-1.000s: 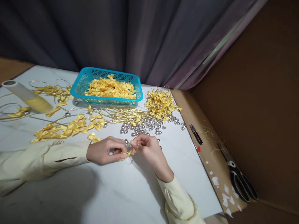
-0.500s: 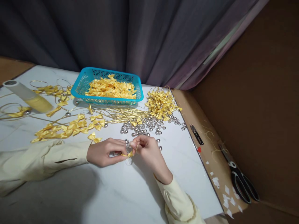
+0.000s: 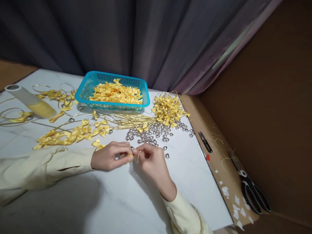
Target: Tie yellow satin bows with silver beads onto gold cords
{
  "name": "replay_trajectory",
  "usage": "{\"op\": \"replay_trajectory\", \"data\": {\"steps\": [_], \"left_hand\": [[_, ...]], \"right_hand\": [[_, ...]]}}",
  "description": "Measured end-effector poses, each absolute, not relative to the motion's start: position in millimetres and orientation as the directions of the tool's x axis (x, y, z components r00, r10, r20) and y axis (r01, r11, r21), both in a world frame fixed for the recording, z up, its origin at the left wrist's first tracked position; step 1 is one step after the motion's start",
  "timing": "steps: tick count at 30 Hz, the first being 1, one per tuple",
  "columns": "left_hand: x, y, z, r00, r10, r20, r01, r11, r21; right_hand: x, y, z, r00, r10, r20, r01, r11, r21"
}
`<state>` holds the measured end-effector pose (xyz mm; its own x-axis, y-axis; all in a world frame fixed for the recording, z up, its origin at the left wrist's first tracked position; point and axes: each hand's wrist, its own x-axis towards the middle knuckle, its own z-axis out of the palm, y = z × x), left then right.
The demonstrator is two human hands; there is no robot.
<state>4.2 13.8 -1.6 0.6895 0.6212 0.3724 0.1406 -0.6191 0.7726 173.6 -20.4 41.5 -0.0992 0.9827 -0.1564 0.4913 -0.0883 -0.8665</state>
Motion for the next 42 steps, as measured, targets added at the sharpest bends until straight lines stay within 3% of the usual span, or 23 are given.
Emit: {"op": "replay_trajectory", "data": {"steps": [14, 20, 26, 34, 38, 42], "left_hand": [[4, 14, 1, 0.476, 0.764, 0.435, 0.262, -0.596, 0.759], [4, 12, 1, 0.469, 0.766, 0.439, 0.262, -0.596, 0.759], [4, 13, 2, 0.473, 0.756, 0.452, 0.269, -0.613, 0.743], [4, 13, 1, 0.484, 0.761, 0.431, 0.282, -0.602, 0.747], [4, 13, 1, 0.487, 0.757, 0.435, 0.281, -0.608, 0.743], [4, 13, 0, 0.49, 0.76, 0.427, 0.282, -0.602, 0.747]], "right_hand": [[179, -30, 52, -0.219, 0.973, -0.074, 0.598, 0.074, -0.798], [186, -20, 52, -0.092, 0.993, -0.07, 0.54, -0.009, -0.842], [182, -19, 52, -0.108, 0.977, -0.182, 0.426, -0.12, -0.897], [182, -20, 53, -0.099, 0.982, -0.161, 0.329, -0.121, -0.937], [185, -17, 60, -0.093, 0.952, -0.293, 0.215, -0.268, -0.939], [195, -10, 59, -0.308, 0.821, -0.481, 0.141, -0.46, -0.877]]}}
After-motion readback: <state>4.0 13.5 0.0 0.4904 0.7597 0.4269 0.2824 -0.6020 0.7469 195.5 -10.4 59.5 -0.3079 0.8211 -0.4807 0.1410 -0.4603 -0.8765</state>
